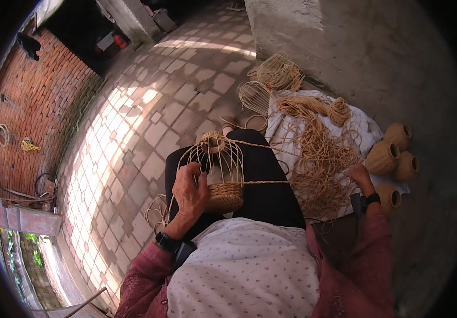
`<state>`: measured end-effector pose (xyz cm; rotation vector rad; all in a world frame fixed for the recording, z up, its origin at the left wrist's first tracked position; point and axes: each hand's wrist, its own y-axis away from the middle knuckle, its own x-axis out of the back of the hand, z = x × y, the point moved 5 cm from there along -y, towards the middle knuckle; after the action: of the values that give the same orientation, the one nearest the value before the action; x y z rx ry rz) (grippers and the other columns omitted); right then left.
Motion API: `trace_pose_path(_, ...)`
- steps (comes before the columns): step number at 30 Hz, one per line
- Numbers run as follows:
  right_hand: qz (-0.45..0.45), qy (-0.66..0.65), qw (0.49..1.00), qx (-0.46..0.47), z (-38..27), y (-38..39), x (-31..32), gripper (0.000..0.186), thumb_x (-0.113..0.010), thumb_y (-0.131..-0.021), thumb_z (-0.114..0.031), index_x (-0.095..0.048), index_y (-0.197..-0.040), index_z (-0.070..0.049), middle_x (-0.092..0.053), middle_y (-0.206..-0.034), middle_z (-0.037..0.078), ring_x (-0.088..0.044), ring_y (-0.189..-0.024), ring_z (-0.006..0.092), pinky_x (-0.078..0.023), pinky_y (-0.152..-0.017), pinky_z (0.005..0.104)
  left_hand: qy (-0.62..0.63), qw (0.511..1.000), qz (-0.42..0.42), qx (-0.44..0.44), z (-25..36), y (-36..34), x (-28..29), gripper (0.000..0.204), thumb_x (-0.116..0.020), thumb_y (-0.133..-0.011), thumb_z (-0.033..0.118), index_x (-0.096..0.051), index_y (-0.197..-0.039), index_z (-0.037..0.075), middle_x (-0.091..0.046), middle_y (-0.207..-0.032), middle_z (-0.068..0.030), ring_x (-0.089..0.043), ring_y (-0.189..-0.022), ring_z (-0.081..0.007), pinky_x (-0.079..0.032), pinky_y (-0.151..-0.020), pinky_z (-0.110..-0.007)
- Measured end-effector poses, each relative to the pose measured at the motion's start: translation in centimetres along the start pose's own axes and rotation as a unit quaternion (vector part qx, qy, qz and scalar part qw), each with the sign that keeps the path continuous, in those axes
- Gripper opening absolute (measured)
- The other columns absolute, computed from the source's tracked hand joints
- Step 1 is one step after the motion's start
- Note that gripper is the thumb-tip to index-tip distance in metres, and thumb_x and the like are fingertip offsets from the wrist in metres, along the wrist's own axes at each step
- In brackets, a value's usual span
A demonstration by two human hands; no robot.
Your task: Weaving a small wicker basket by hand.
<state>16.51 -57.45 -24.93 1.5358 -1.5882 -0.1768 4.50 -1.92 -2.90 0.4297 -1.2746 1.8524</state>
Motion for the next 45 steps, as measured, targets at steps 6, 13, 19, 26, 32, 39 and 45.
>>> trace_pose_path(6,0.041,0.146,0.861,0.486,-21.5,13.1,-13.6,0.03,-0.063,-0.081,-0.015,-0.057,-0.107,-0.001,-0.061,-0.102,0.017,-0.06,-0.092,0.0345,-0.048,-0.08,0.0427,-0.044,0.98,-0.192,-0.035,2.5,-1.3,-2.5,0.021,-0.063,-0.08,0.013,-0.059,-0.101,0.015,-0.057,-0.062,-0.0069,-0.06,-0.059,-0.0287,-0.045,-0.056,-0.042)
trace_pose_path(13,0.024,0.161,0.738,0.654,-27.8,18.7,-25.7,0.019,-0.061,-0.088,-0.024,-0.057,-0.086,-0.005,-0.058,-0.076,0.016,-0.06,-0.073,0.0345,-0.047,-0.066,0.0436,-0.097,0.963,-0.252,-0.021,2.4,-0.9,-4.6,0.015,-0.058,-0.079,0.014,-0.061,-0.094,0.016,-0.061,-0.06,-0.0132,-0.064,-0.057,-0.0313,-0.046,-0.052,-0.045)
trace_pose_path(19,0.085,0.195,0.826,0.522,-22.1,14.4,-12.8,0.019,-0.057,-0.092,-0.019,-0.058,-0.084,-0.002,-0.055,-0.067,0.018,-0.054,-0.059,0.0349,-0.042,-0.055,0.0402,-0.008,0.987,-0.129,0.093,-2.9,1.4,-1.7,0.012,-0.056,-0.082,0.008,-0.059,-0.091,0.014,-0.057,-0.059,-0.0089,-0.06,-0.054,-0.0276,-0.045,-0.052,-0.04)
trace_pose_path(26,0.335,0.367,0.797,0.344,-9.8,5.5,5.5,0.026,-0.058,-0.087,-0.026,-0.061,-0.083,-0.001,-0.061,-0.073,0.019,-0.058,-0.069,0.0384,-0.044,-0.061,0.0443,0.127,0.965,-0.105,0.206,-3.7,2.4,-1.1,0.01,-0.058,-0.087,0.019,-0.061,-0.092,0.011,-0.062,-0.066,-0.0099,-0.065,-0.064,-0.0287,-0.048,-0.059,-0.038)
trace_pose_path(32,-0.452,-0.092,0.868,0.185,-17.6,20.3,-17.0,0.039,-0.054,-0.096,-0.035,-0.063,-0.107,0.001,-0.065,-0.079,0.006,-0.062,-0.064,0.0099,-0.049,-0.054,0.0231,0.166,0.936,-0.199,0.239,-3.3,2.6,-1.2,0.025,-0.065,-0.086,0.032,-0.065,-0.082,0.007,-0.064,-0.068,-0.0068,-0.063,-0.063,-0.02,-0.048,-0.062,-0.033)
trace_pose_path(39,-0.462,-0.436,0.759,0.143,-25.2,20.8,-27.6,0.03,-0.061,-0.094,-0.029,-0.057,-0.109,-0.004,-0.066,-0.079,0.006,-0.063,-0.065,0.0124,-0.05,-0.056,0.0237,0.171,0.918,-0.219,0.283,-3.4,2.2,-1.6,0.03,-0.069,-0.082,0.035,-0.065,-0.075,0.006,-0.061,-0.063,-0.0056,-0.06,-0.059,-0.0185,-0.047,-0.059,-0.033)
trace_pose_path(45,-0.314,-0.08,0.855,0.404,-31.4,21.8,-29.9,0.01,-0.062,-0.085,-0.015,-0.063,-0.086,-0.005,-0.066,-0.073,0.008,-0.066,-0.07,0.0188,-0.052,-0.062,0.0305,0.048,0.913,-0.272,0.301,-3.1,1.3,-1.9,0.031,-0.067,-0.074,0.039,-0.063,-0.071,0.008,-0.06,-0.061,-0.005,-0.059,-0.059,-0.0162,-0.046,-0.06,-0.033)
